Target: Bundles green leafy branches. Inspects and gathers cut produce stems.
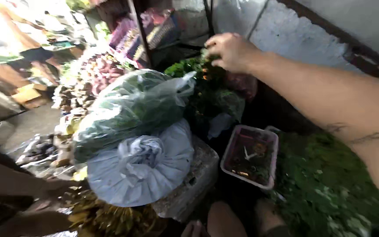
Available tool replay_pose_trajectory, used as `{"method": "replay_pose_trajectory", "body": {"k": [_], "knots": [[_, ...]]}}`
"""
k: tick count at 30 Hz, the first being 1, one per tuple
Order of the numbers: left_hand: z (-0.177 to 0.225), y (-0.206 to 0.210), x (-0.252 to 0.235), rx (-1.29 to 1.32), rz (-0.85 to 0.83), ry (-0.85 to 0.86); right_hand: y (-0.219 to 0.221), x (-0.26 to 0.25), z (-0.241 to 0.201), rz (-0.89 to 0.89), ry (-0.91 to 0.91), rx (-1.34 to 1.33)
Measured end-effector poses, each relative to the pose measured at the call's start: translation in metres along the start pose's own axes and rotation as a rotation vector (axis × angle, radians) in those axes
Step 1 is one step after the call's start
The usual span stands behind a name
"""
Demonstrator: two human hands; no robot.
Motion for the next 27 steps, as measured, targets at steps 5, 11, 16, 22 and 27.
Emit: {"method": "replay_pose_trajectory", "body": {"k": [5,11,16,22,27], "knots": [[0.0,0.025,0.012,-0.311,-0.049,0.04,-0.044,0.137,-0.012,-0.048,0.319,-0.215],[-0.025,0.095,0.017,-0.843,-0.352,0.159,-0.034,0.387,-0.027,-0.137,0.548,-0.737],[-0.056,0.186,0.029,-0.859,-0.68,0.064,0.063,0.638,0.001,0.077,1.527,-0.622],[-0.077,0.262,0.064,-0.805,-0.886,-0.044,0.149,0.696,-0.075,-0.301,1.636,-0.659],[-0.086,0.251,0.072,-0.76,-0.869,-0.08,0.165,0.684,-0.07,-0.5,1.61,-0.613]]}}
Point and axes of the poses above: each hand's wrist, its own x-axis away from the middle knuckle, its own y-axis out of the palm, z = x × y, the point moved 10 cm from there along -x, towards the middle knuckle, and after that the axes turned 4 degrees about -x, right-handed, at the moved point
